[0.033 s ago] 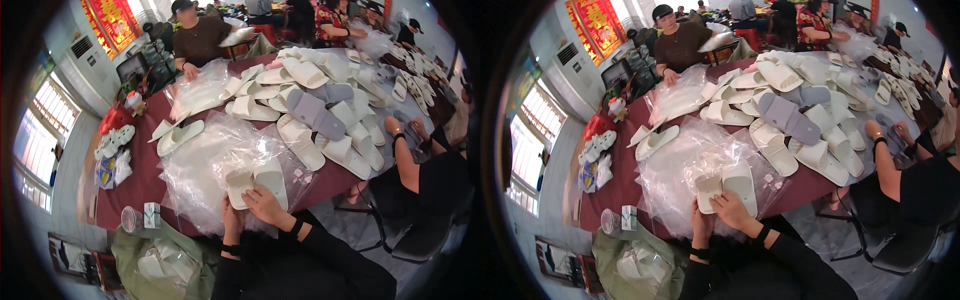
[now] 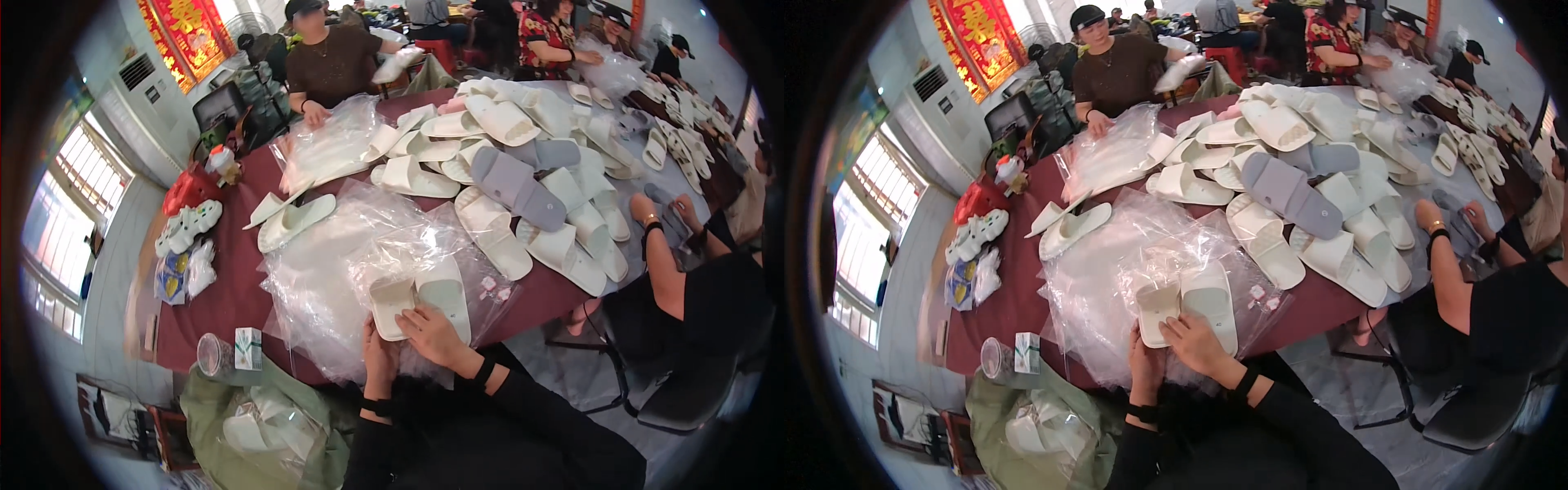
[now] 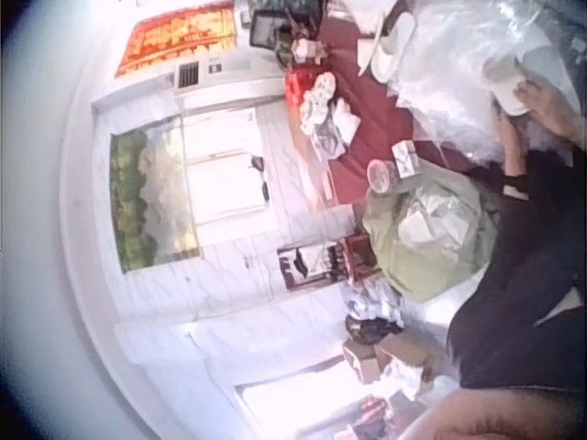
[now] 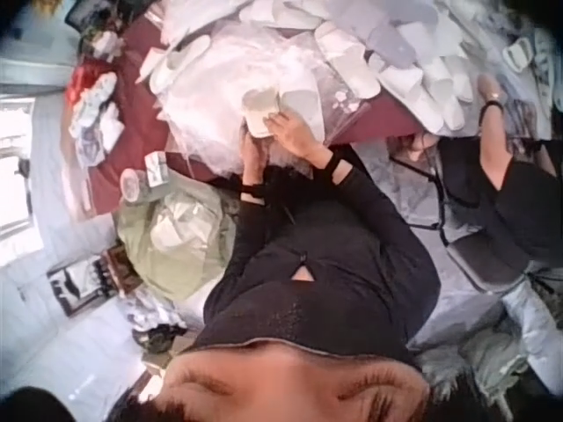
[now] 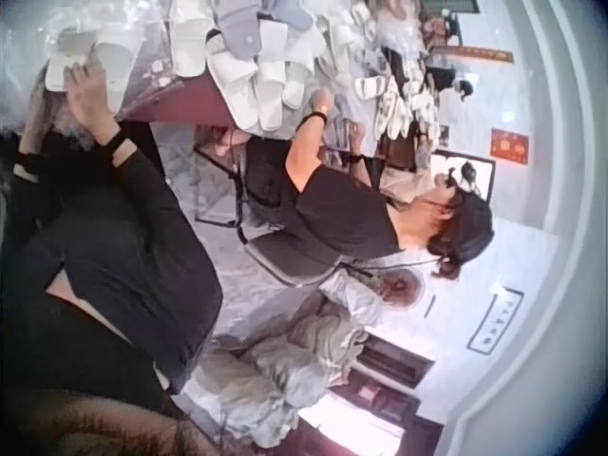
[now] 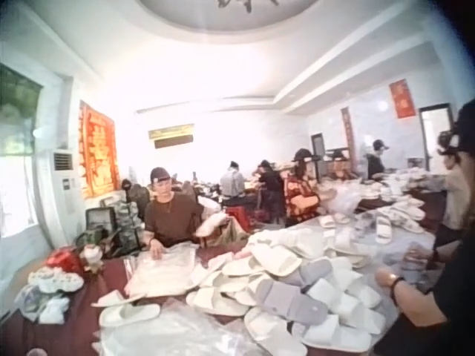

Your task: The recorder is seen putting white plastic slippers into individual plastic bags at a factory workbench.

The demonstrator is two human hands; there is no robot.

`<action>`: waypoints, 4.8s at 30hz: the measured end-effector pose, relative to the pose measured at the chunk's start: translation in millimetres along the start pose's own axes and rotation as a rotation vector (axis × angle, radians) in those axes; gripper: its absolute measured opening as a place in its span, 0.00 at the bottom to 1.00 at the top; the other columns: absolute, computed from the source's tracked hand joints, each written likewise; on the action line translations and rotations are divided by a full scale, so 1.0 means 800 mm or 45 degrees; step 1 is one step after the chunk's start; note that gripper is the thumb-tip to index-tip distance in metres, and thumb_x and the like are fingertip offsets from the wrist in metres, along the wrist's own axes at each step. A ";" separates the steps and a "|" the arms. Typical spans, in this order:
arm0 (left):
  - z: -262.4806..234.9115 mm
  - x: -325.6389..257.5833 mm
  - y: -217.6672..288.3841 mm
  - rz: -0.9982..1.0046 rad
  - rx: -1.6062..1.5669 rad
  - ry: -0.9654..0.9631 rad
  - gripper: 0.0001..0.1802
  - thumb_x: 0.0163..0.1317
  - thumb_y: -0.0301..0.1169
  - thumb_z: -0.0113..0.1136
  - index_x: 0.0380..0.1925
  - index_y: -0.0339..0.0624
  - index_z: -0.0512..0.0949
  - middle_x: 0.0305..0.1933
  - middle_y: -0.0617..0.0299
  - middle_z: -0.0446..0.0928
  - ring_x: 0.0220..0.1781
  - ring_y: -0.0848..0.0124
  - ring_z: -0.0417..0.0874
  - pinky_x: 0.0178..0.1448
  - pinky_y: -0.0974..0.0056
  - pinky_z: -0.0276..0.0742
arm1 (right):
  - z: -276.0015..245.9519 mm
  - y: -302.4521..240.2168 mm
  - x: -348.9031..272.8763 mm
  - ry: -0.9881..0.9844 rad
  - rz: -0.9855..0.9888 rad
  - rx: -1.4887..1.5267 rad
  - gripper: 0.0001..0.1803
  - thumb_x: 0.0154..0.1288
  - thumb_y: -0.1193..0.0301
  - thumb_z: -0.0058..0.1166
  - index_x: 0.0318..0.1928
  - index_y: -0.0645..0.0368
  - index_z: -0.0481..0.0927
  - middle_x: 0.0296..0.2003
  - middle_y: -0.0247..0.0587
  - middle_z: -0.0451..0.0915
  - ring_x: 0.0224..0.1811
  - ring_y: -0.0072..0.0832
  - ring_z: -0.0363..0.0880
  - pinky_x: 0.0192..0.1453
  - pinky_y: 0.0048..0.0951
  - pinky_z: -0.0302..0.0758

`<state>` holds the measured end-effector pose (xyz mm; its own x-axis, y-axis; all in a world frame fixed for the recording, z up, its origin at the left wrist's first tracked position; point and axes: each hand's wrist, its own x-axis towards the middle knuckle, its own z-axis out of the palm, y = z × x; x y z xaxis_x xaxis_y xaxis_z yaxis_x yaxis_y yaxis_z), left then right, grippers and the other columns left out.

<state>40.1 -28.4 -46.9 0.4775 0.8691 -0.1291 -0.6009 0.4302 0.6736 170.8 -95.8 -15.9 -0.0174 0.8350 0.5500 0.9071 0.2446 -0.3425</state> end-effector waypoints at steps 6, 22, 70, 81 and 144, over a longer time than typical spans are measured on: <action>-0.002 -0.007 0.009 0.015 -0.104 0.008 0.17 0.71 0.32 0.39 0.58 0.38 0.63 0.59 0.53 0.69 0.58 0.63 0.74 0.60 0.58 0.72 | -0.007 -0.003 -0.016 0.151 -0.110 0.082 0.24 0.48 0.77 0.55 0.50 0.58 0.78 0.49 0.46 0.76 0.53 0.44 0.74 0.56 0.40 0.73; 0.008 0.004 0.018 -0.283 -0.121 0.195 0.29 0.73 0.47 0.32 0.19 0.39 0.70 0.34 0.52 0.78 0.47 0.58 0.76 0.60 0.51 0.69 | -0.037 0.006 -0.038 0.399 -0.181 0.123 0.22 0.45 0.81 0.52 0.45 0.56 0.81 0.49 0.48 0.78 0.51 0.43 0.78 0.52 0.37 0.77; -0.033 0.068 0.080 -0.350 0.080 -0.024 0.18 0.68 0.36 0.48 0.54 0.39 0.67 0.45 0.58 0.78 0.43 0.67 0.81 0.45 0.62 0.79 | -0.029 -0.005 -0.048 0.096 0.036 -0.109 0.28 0.45 0.81 0.55 0.52 0.53 0.77 0.52 0.48 0.76 0.51 0.48 0.75 0.52 0.40 0.76; -0.039 0.057 0.039 -0.198 0.415 0.090 0.13 0.66 0.29 0.53 0.47 0.32 0.73 0.38 0.63 0.79 0.37 0.76 0.80 0.41 0.72 0.75 | -0.064 0.018 -0.016 -0.239 0.192 0.558 0.15 0.51 0.72 0.62 0.41 0.57 0.77 0.53 0.48 0.74 0.49 0.47 0.73 0.56 0.37 0.69; 0.173 0.092 0.278 -0.151 1.504 -0.138 0.09 0.59 0.23 0.49 0.31 0.27 0.78 0.23 0.54 0.78 0.21 0.69 0.80 0.28 0.67 0.81 | -0.287 0.100 0.206 -0.668 1.214 0.907 0.22 0.68 0.58 0.46 0.18 0.56 0.69 0.11 0.41 0.70 0.10 0.23 0.65 0.13 0.24 0.56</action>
<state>29.9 97.5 194.0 0.5758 0.7897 -0.2118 0.3858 -0.0340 0.9220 336.7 -51.7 222.2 0.1984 0.8763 -0.4391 0.2345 -0.4774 -0.8468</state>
